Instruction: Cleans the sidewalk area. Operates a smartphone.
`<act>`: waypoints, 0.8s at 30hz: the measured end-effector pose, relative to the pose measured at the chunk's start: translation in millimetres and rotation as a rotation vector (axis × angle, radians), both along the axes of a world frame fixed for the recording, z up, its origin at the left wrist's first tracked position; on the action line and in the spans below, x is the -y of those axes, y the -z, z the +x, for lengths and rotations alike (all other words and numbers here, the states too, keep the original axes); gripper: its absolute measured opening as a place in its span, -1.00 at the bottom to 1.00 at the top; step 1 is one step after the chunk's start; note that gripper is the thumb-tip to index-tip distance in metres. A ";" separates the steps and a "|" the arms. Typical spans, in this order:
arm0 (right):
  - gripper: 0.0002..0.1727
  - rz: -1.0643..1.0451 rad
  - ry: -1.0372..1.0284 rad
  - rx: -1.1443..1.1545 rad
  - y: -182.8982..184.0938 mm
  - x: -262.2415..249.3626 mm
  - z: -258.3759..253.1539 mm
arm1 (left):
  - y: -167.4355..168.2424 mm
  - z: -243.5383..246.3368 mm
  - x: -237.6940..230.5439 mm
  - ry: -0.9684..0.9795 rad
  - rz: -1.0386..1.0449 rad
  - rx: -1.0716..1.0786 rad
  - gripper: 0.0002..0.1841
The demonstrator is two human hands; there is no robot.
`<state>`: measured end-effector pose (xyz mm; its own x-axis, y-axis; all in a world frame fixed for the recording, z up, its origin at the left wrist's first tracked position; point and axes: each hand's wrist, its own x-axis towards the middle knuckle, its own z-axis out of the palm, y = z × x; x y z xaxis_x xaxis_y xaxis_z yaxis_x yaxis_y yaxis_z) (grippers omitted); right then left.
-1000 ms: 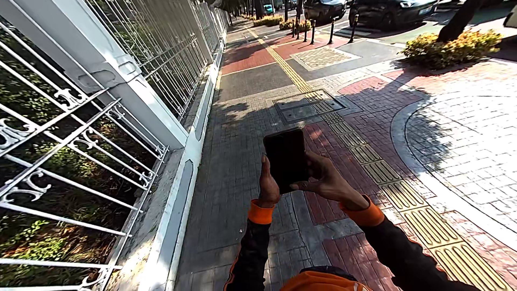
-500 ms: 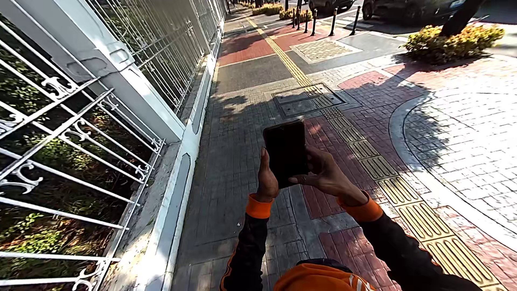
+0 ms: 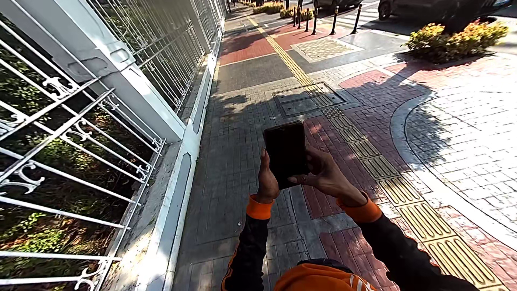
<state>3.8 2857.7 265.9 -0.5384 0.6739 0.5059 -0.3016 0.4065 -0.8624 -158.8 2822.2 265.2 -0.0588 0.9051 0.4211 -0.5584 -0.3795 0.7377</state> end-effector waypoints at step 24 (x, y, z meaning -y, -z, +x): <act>-0.48 -0.060 0.046 0.010 -2.8 4.8 4.7 | 0.4 6.4 2.3 0.003 0.014 -0.012 -0.44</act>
<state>8.5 2852.9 268.7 -0.5110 0.7268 0.4590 -0.2756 0.3673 -0.8883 -152.5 2819.9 264.8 -0.0512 0.8992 0.4346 -0.5504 -0.3885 0.7390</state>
